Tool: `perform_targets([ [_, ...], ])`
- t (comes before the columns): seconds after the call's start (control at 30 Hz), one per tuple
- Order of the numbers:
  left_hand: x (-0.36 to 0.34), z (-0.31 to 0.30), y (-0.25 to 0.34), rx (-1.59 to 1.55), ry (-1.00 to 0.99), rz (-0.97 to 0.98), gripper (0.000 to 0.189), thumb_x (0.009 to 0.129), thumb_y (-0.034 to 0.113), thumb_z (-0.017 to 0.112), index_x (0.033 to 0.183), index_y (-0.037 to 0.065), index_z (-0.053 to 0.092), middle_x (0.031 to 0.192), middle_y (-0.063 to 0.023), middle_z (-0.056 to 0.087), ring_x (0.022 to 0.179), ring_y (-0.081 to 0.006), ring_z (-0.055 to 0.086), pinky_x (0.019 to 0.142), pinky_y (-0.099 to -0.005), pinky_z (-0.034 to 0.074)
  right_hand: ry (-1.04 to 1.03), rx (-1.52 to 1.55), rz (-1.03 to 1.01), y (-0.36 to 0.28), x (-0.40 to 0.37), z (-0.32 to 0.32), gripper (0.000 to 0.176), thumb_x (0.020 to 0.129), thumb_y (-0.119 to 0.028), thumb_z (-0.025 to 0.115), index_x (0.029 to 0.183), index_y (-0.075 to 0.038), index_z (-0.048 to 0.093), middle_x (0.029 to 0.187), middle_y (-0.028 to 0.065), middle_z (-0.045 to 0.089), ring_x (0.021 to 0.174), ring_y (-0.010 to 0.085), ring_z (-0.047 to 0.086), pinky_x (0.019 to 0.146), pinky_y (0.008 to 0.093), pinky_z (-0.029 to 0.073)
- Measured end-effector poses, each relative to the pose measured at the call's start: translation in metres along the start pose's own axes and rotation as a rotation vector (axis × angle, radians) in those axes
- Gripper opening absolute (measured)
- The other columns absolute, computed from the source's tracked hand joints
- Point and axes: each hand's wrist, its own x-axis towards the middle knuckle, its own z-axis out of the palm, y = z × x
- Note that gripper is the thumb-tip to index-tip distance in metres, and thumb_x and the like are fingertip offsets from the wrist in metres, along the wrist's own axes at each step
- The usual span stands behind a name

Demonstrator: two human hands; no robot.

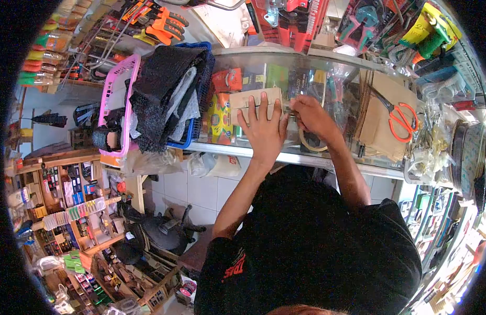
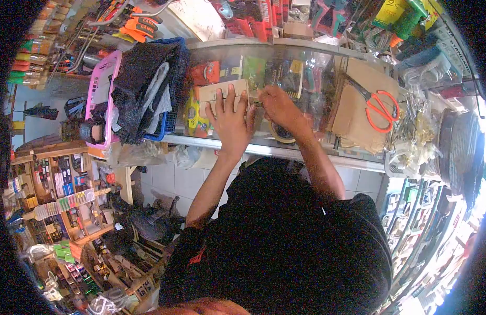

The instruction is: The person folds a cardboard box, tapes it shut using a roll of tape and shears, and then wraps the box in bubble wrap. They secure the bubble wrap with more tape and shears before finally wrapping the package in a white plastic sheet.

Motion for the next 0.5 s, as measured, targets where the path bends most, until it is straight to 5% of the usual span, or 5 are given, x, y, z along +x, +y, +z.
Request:
perform_targets([
  [0.27, 0.0, 0.001, -0.001, 0.005, 0.008, 0.005, 0.041, 0.1, 0.037, 0.067, 0.136, 0.016, 0.068, 0.159, -0.014, 0.049, 0.148, -0.0429, 0.038, 0.117, -0.0703, 0.021, 0.135, -0.46, -0.338, 0.018, -0.009, 0.0, 0.032, 0.106, -0.024, 0.048, 0.101, 0.005, 0.062, 0.102, 0.0317, 0.068, 0.097, 0.052, 0.066, 0.089, 0.054, 0.051],
  [0.43, 0.0, 0.002, -0.002, -0.012, 0.009, 0.017, 0.043, 0.1, 0.037, 0.065, 0.137, 0.014, 0.067, 0.158, -0.0167, 0.048, 0.148, -0.0452, 0.037, 0.117, -0.0703, 0.019, 0.218, -0.355, -0.202, -0.015, -0.032, 0.005, 0.032, 0.106, -0.023, 0.049, 0.1, 0.006, 0.06, 0.1, 0.0363, 0.065, 0.099, 0.055, 0.063, 0.085, 0.0573, 0.049],
  [0.5, -0.001, 0.003, -0.003, -0.001, 0.014, 0.022, 0.043, 0.1, 0.037, 0.066, 0.137, 0.015, 0.067, 0.158, -0.0166, 0.049, 0.148, -0.0452, 0.037, 0.117, -0.0703, 0.019, 0.271, -0.349, -0.322, -0.005, -0.032, 0.007, 0.029, 0.107, -0.023, 0.052, 0.099, 0.005, 0.059, 0.088, 0.0318, 0.063, 0.086, 0.0516, 0.062, 0.076, 0.0527, 0.048],
])
